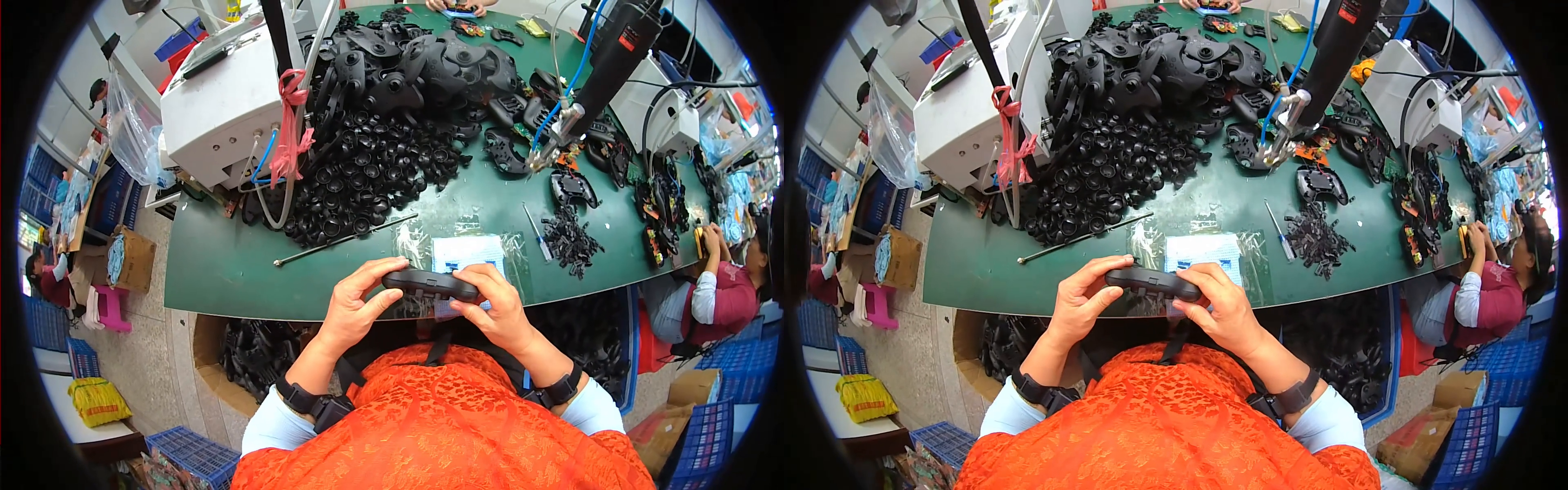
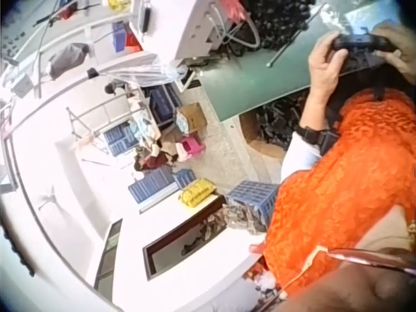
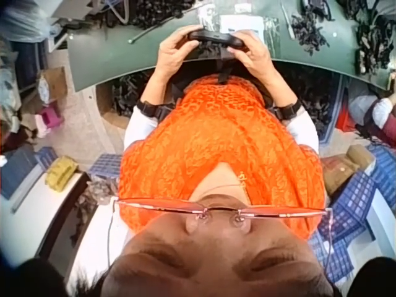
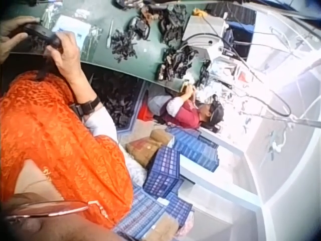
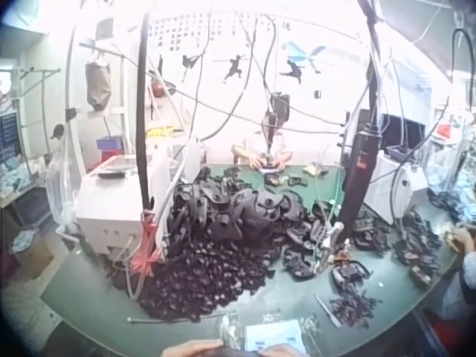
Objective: Assembling the plastic shells and internal components of game controllers using a pneumatic screwdriver.
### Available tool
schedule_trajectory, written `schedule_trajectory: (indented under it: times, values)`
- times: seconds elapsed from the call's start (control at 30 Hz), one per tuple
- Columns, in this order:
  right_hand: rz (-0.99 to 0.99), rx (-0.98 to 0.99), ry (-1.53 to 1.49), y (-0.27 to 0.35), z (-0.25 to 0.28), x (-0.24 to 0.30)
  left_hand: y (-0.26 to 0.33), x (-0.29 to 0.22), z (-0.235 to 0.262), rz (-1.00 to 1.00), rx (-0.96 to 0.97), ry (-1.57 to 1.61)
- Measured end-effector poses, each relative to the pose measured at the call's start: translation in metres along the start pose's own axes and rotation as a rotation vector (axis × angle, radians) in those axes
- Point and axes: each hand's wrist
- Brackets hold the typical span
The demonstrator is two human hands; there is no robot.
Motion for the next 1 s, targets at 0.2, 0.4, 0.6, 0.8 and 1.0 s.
schedule_trajectory:
  times: [0.2,0.4,0.6,0.8,1.0]
  values:
    - [0.087,-0.047,0.042,-0.003,0.002,-0.003,0.002,0.001,0.000,0.038,-0.067,0.059]
    - [0.101,-0.094,0.106,-0.003,0.005,-0.004,0.002,0.007,0.008,0.252,-0.161,0.162]
    - [0.103,-0.091,0.106,-0.002,0.004,-0.010,0.003,0.006,0.005,0.285,-0.128,0.134]
    - [-0.223,0.022,-0.311,0.001,0.003,-0.024,-0.015,-0.012,0.003,-0.041,0.121,-0.210]
    - [-0.418,0.153,-0.606,0.001,0.004,-0.026,-0.023,-0.014,-0.005,-0.084,0.136,-0.198]
Point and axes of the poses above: each hand's wrist, its own y-axis away from the middle knuckle, its own z-axis out of the back of the hand, x = y × z, and after that the axes turned 11 degrees about -z, right-handed
